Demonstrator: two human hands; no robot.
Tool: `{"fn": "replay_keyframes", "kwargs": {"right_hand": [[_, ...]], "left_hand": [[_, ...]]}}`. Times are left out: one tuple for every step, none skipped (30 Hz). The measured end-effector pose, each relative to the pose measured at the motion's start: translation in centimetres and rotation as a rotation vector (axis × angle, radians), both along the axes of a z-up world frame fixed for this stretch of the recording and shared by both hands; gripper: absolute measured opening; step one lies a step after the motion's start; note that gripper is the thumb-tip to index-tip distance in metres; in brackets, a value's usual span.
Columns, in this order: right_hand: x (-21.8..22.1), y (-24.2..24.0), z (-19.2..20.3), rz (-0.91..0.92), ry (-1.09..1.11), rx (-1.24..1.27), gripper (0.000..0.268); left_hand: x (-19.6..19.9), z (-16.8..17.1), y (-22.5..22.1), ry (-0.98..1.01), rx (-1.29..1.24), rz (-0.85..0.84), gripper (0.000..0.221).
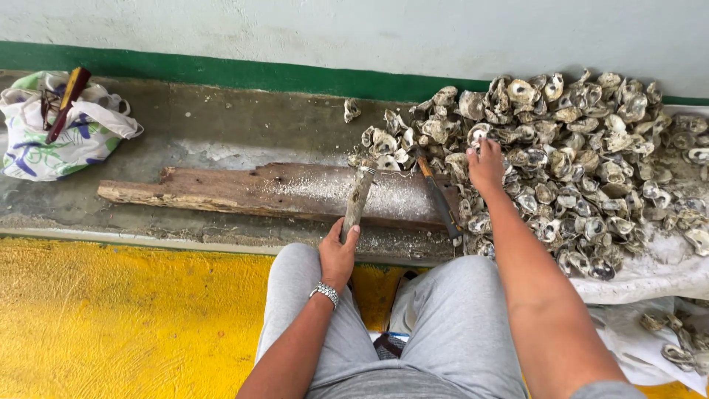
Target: Opening oysters using a hammer and a wooden block against a concrete ledge.
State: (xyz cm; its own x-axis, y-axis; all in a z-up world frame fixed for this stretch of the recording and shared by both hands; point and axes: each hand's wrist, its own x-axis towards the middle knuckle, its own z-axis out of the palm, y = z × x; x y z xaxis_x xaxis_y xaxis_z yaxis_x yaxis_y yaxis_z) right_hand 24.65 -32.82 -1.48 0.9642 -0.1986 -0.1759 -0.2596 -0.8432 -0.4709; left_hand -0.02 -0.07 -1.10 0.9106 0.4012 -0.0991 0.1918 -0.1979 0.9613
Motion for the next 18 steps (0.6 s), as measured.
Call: {"fn": "replay_keyframes", "kwargs": {"right_hand": [[-1.2,0.9,0.3,0.002,0.003,-0.001,0.054],[-2.4,1.9,0.6,0.009,-0.059,0.282,0.050],[-4.0,2.7,0.8,0.014,-0.117,0.566,0.048],[-6.1,4.9,1.5,0.012,-0.109,0.564,0.048],[-8.0,6.9,2.3,-0.022,0.078,0.761,0.046],[-9.9,8.9,3.2,-0.053,0.266,0.956,0.045],[-10.8,10.1,2.7,-0.059,0.265,0.956,0.045],[-11.8,11.3,2.2,-0.082,0.327,1.125,0.045],[-12.7,12.4,1.7,-0.109,0.389,1.292,0.045],[-12.7,12.7,0.4,-0.117,0.385,1.292,0.045],[-12.6,13.2,-0.8,-0.108,0.364,1.254,0.044],[-12.4,13.7,-2.1,-0.100,0.344,1.217,0.042],[-12.5,13.4,-2.8,-0.105,0.343,1.217,0.042],[-12.7,13.2,-3.4,-0.084,0.355,1.207,0.042],[-12.5,13.1,-4.0,-0.059,0.368,1.197,0.041],[-13.0,12.3,-3.5,-0.060,0.367,1.198,0.041],[-13.3,11.6,-2.9,0.216,0.138,0.732,0.040],[-13.5,10.8,-2.3,0.464,-0.088,0.250,0.040]], "left_hand": [[0.1,0.6,-0.1,0.003,-0.001,0.002,0.051],[0.2,1.2,-0.1,0.025,-0.033,0.003,0.050],[0.0,1.7,-0.3,0.051,-0.064,0.003,0.049],[-0.3,1.3,-0.2,0.060,-0.066,0.004,0.049],[-0.1,1.0,-0.3,0.026,-0.075,0.004,0.049],[0.0,0.7,-0.4,-0.007,-0.084,0.005,0.049],[-0.2,0.8,-0.3,-0.005,-0.086,-0.001,0.049],[-0.3,0.9,-0.2,-0.021,-0.064,-0.002,0.049],[-0.4,1.0,-0.2,-0.037,-0.044,-0.005,0.048],[-0.6,1.1,-0.3,-0.036,-0.045,-0.013,0.048],[-0.7,1.2,-0.2,-0.025,-0.030,-0.018,0.048],[-0.9,1.4,-0.1,-0.014,-0.015,-0.023,0.048],[-1.0,1.8,-0.1,-0.012,-0.015,-0.027,0.048],[-1.1,2.3,-0.2,0.005,0.004,-0.044,0.048],[-1.1,2.8,0.0,0.020,0.024,-0.059,0.048],[-1.3,2.6,0.0,0.020,0.025,-0.060,0.048],[-1.3,2.4,0.0,0.001,0.070,-0.078,0.048],[-1.3,2.3,0.0,-0.017,0.114,-0.097,0.048]]}}
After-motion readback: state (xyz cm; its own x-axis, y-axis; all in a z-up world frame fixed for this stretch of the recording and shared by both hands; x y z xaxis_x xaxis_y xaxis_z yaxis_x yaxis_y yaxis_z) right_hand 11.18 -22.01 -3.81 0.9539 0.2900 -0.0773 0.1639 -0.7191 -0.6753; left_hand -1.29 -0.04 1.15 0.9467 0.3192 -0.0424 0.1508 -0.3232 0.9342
